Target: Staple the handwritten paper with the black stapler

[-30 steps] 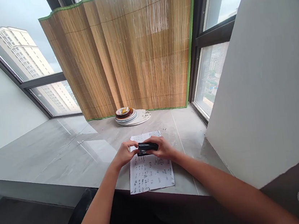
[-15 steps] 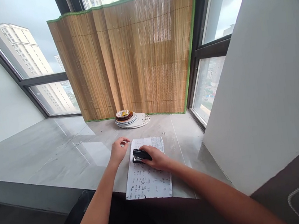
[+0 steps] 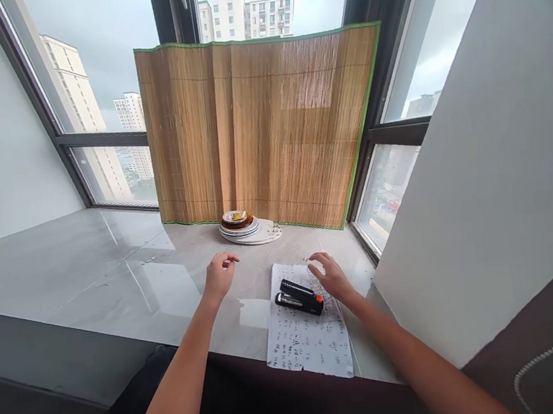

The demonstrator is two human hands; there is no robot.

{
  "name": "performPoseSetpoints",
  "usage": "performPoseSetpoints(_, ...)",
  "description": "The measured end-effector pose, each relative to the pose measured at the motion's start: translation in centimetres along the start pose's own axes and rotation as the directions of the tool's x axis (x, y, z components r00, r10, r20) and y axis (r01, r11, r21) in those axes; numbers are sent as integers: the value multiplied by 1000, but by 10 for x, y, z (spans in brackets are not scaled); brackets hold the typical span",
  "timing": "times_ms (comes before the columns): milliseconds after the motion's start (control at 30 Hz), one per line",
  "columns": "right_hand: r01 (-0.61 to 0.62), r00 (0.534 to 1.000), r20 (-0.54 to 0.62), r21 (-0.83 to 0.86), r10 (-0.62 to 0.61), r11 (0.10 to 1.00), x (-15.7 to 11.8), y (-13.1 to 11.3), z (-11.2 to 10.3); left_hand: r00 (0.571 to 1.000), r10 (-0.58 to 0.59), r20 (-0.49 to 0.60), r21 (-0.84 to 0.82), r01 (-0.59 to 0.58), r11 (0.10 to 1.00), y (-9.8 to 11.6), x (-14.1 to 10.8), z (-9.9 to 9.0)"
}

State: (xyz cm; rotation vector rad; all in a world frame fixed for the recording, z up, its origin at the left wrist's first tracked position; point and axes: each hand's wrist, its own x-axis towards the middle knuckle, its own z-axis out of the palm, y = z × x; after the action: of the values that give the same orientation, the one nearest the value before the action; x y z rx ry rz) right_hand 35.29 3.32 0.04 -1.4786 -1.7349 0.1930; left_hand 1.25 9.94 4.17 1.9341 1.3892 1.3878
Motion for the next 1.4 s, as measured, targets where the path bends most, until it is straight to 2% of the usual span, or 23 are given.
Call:
performPoseSetpoints(100, -59, 979, 163, -345, 122, 937, 20, 11, 25, 999, -45, -12, -7, 45, 999, 1, 0, -3)
performPoseSetpoints(167, -61, 947, 257, -437, 190, 897, 31, 8, 47, 997, -78, -23, -8, 77, 997, 1, 0, -4)
performPoseSetpoints(233, -17, 928, 324, -455, 184, 891, 41, -5, 72, 994, -97, -46, -10, 96, 995, 1, 1, -4)
performPoseSetpoints(333, 92, 896, 428, -440, 118, 893, 59, -38, 112, 989, -122, -83, -14, 121, 993, 0, 3, -6)
performPoseSetpoints(467, 124, 887, 457, -374, 66, 919, 83, -87, 165, 973, -171, -157, 10, 174, 985, -5, 5, -12)
performPoseSetpoints(567, 135, 884, 466, -328, 36, 935, 95, -110, 192, 952, -191, -240, 14, 200, 980, -11, 5, -17)
performPoseSetpoints(633, 139, 884, 468, -309, 23, 941, 98, -115, 200, 943, -200, -265, 8, 209, 978, -14, 5, -20)
performPoseSetpoints(700, 141, 887, 462, -299, 14, 944, 97, -114, 201, 940, -201, -275, 18, 214, 977, -17, 5, -21)
performPoseSetpoints(800, 147, 890, 457, -306, 10, 941, 92, -102, 190, 947, -193, -258, 51, 212, 976, -18, 6, -20)
performPoseSetpoints(967, 133, 889, 453, -385, 61, 913, 77, -66, 149, 975, -147, -167, 118, 168, 979, -19, 5, -16)
performPoseSetpoints(1033, 125, 890, 450, -402, 77, 907, 69, -49, 130, 985, -138, -101, 140, 151, 979, -21, 3, -13)
performPoseSetpoints(1133, 125, 887, 453, -419, 88, 899, 61, -32, 110, 991, -94, 94, 173, 76, 982, -20, -2, -5)
performPoseSetpoints(1233, 85, 894, 434, -409, 111, 908, 57, -28, 105, 947, 32, 320, 201, -101, 974, -17, -7, 7)
performPoseSetpoints(1300, 61, 900, 420, -378, 113, 924, 57, -31, 107, 906, 87, 415, 231, -197, 953, -16, -11, 15)
performPoseSetpoints(1400, 52, 914, 397, -326, 87, 944, 60, -38, 106, 862, 49, 504, 331, -245, 911, -17, -16, 24)
